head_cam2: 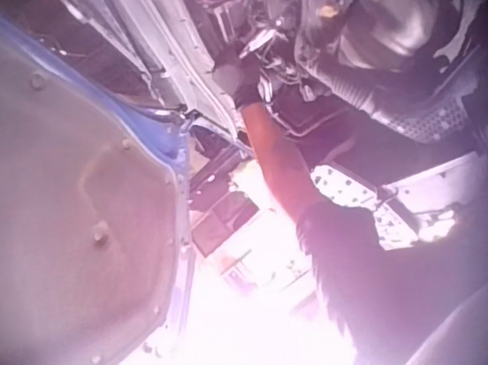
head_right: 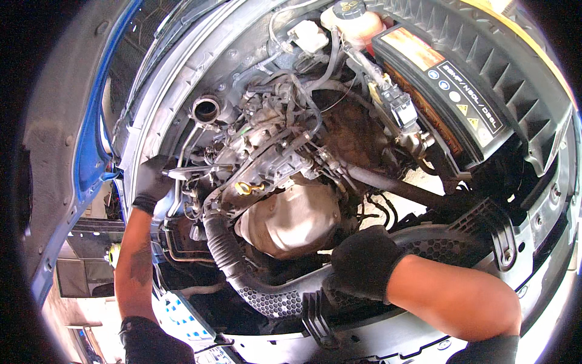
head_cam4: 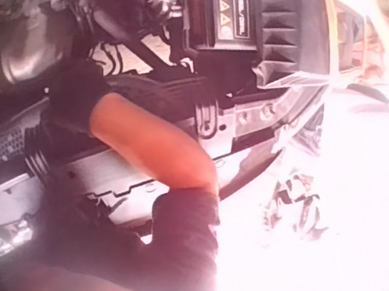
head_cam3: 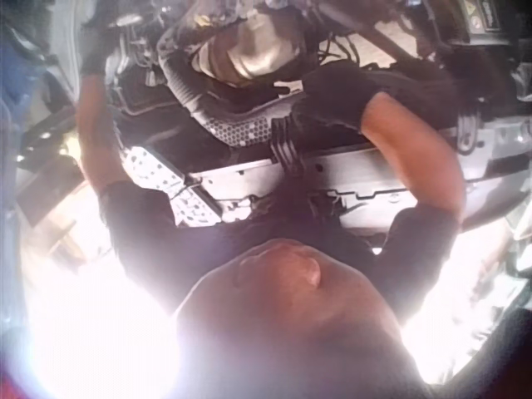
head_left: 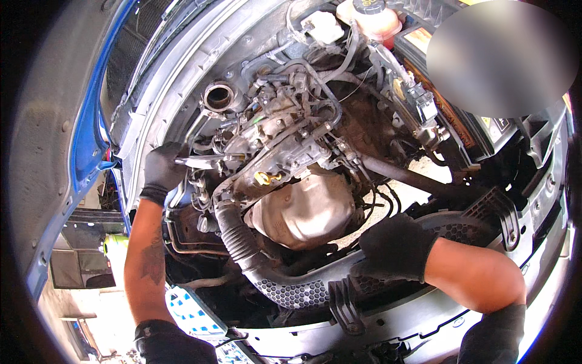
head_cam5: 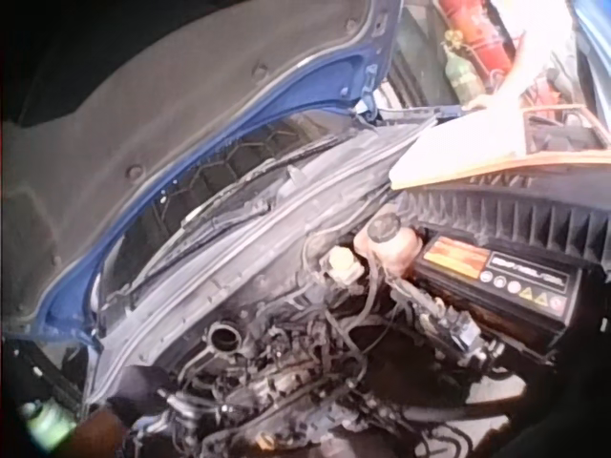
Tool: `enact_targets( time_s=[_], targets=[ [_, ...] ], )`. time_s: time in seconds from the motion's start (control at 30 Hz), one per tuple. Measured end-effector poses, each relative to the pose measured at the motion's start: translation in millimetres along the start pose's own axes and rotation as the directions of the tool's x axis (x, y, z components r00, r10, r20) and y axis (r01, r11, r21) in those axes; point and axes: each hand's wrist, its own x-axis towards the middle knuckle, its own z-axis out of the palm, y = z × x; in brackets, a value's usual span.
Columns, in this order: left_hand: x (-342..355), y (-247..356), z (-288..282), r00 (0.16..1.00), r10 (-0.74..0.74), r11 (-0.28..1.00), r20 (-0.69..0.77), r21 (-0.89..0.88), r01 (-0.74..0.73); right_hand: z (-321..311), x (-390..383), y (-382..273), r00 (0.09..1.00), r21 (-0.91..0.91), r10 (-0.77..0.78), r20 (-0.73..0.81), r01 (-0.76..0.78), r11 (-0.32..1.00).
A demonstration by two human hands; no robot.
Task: The person is using a socket wrench to work on components within a car's engine bay. They loosen or tighten bolts on the engine block while another person assists by holding parts.
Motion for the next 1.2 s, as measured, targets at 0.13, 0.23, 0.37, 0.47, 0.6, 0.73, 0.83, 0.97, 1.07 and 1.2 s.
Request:
enact_targets(
  time_s=[0.13,0.23,0.37,0.47,0.6,0.73,0.83,0.97,1.07,1.2],
  targets=[
    [8,19,3,0.995,0.009,0.997,0.099,0.078,-0.016,9,3,4,0.999,-0.002,0.01,0.032,-0.01,1.0],
    [5,7,3,0.993,0.014,0.994,0.115,0.107,-0.026,5,1,1,0.998,0.002,0.031,0.05,-0.032,1.0],
    [-3,5,1,0.988,-0.022,0.995,0.151,0.104,0.006,-4,1,0,0.995,0.02,0.023,0.098,-0.025,0.999],
    [-7,15,1,0.984,-0.028,0.998,0.174,0.061,0.018,-1,1,2,1.0,0.007,-0.008,0.022,0.008,1.0],
    [-11,5,13,0.983,-0.075,0.995,0.167,-0.048,0.085,-3,1,0,0.999,-0.011,-0.002,0.05,0.002,1.0],
    [-17,7,25,0.975,-0.107,0.992,0.193,-0.041,0.117,-4,3,0,0.997,0.022,0.006,0.073,-0.007,1.0],
    [-4,16,62,0.932,0.002,0.997,0.362,-0.076,0.027,-4,-1,2,0.999,0.027,0.01,0.042,-0.011,1.0],
    [1,13,114,0.911,0.002,0.995,0.412,0.09,-0.042,4,-1,6,0.997,0.046,-0.055,-0.061,0.058,0.997],
    [3,-4,136,0.933,-0.117,0.992,0.34,-0.005,0.126,3,1,4,0.999,-0.016,-0.045,-0.028,0.045,0.999],
    [17,-26,165,0.72,-0.019,0.843,0.694,0.398,-0.362,2,4,2,0.998,0.002,-0.062,-0.005,0.062,0.998]
  ],
)
